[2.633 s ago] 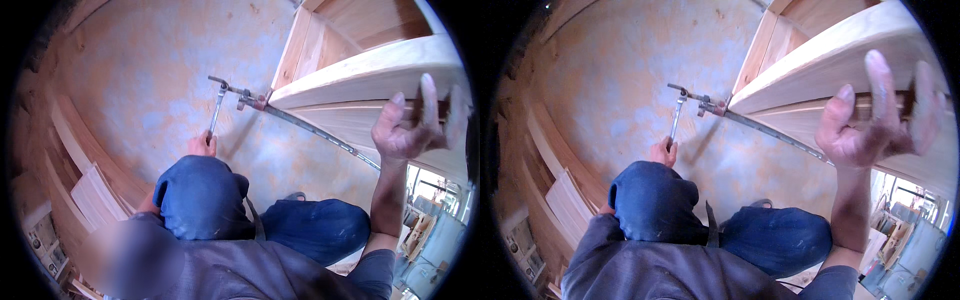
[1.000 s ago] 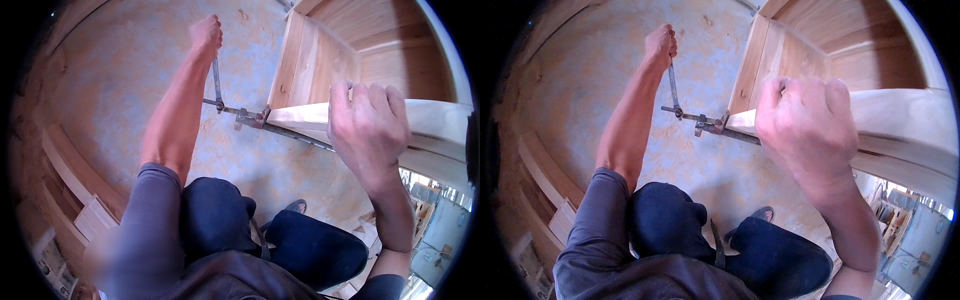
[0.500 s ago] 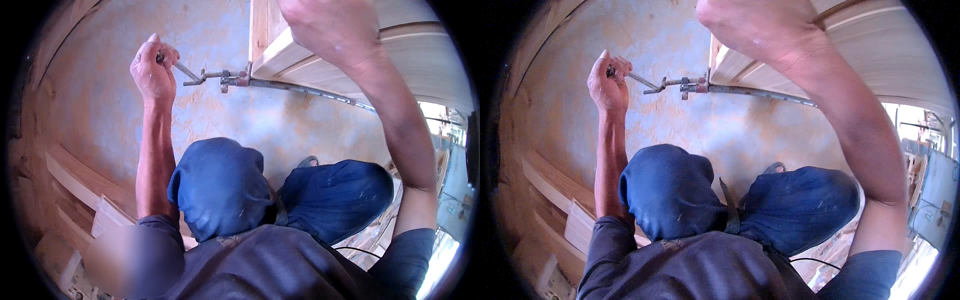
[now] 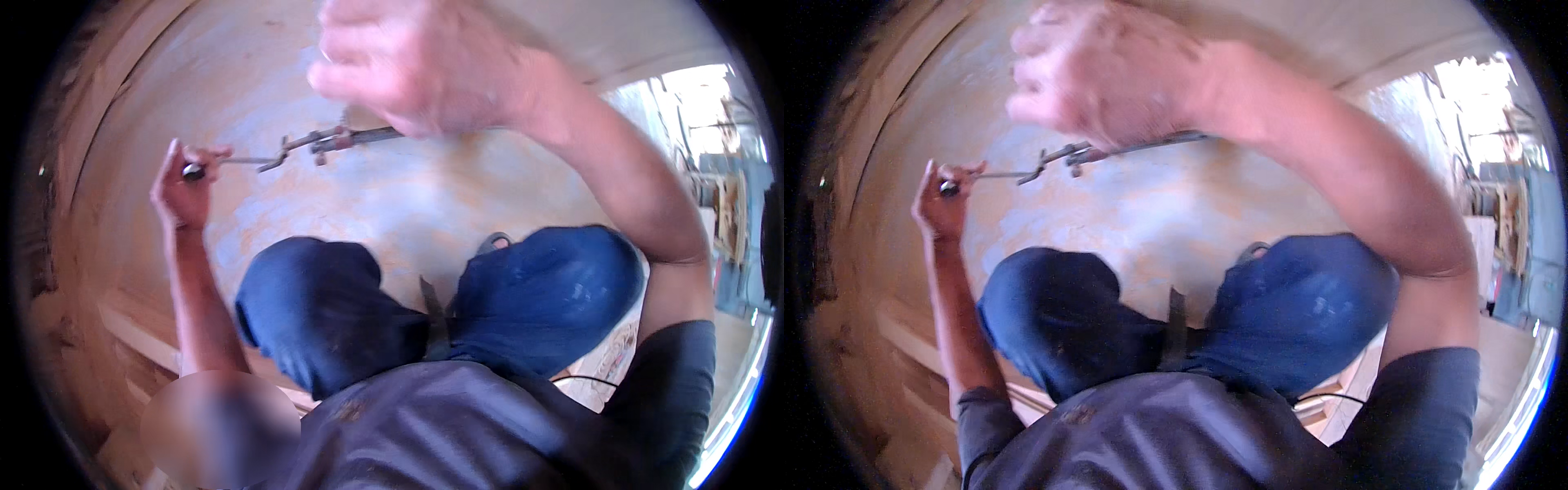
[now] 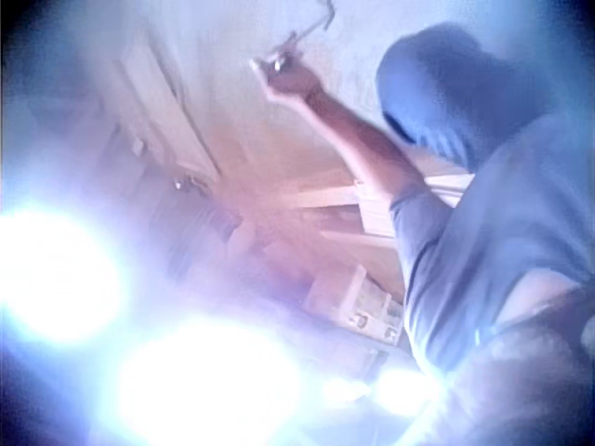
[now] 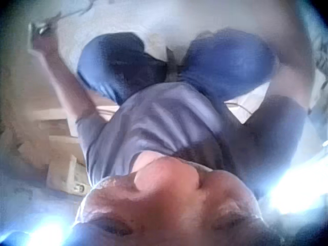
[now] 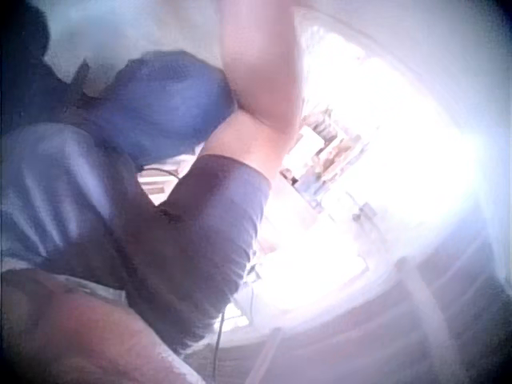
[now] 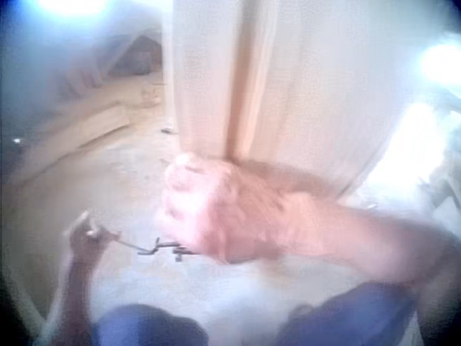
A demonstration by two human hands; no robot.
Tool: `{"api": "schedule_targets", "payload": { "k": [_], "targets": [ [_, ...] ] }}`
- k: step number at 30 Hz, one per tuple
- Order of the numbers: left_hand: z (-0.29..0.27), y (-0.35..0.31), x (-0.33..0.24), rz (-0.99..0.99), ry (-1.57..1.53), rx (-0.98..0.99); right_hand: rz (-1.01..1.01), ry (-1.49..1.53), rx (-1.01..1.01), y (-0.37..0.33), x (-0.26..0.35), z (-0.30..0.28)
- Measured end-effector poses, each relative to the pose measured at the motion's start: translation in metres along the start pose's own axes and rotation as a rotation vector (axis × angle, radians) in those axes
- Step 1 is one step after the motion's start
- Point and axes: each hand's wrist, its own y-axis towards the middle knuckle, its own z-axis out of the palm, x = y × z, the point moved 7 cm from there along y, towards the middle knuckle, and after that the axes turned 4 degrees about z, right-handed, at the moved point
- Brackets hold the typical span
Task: The person assembles a wooden cabinet frame by clamping curved wooden panels together. They use a bar clamp and a wrench to tighten the joints, then remove the clamp and inspect the assembly.
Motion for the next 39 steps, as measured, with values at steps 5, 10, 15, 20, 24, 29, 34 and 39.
{"api": "schedule_targets", "payload": {
  "k": [5, 10, 15, 20, 24, 29, 34, 39],
  "targets": [
    [0.012, 0.029, -0.010, -0.446, 0.490, 0.072, 0.660, 0.168, 0.680, -0.194, -0.039, 0.026],
    [0.041, 0.047, -0.003, -0.392, 1.025, 0.238, 1.072, -0.012, 0.784, -0.330, -0.066, 0.028],
    [0.063, 0.017, 0.005, -0.551, 1.100, 0.156, 1.278, 0.210, 0.952, -0.423, 0.007, 0.085],
    [0.054, 0.016, 0.001, -0.650, 1.289, 0.259, 1.440, 0.460, 0.723, -0.473, 0.073, 0.125],
    [0.057, 0.000, 0.004, -0.637, 1.281, 0.149, 1.469, 0.482, 0.755, -0.501, 0.087, 0.138],
    [0.052, -0.018, 0.015, -0.531, 1.192, 0.077, 1.564, 0.495, 0.776, -0.521, 0.089, 0.132],
    [0.046, -0.014, 0.002, -0.558, 1.228, 0.074, 1.493, 0.529, 0.753, -0.509, 0.077, 0.138],
    [0.045, -0.010, -0.001, -0.589, 1.048, -0.001, 1.405, 0.443, 0.841, -0.485, 0.055, 0.121]
  ]
}}
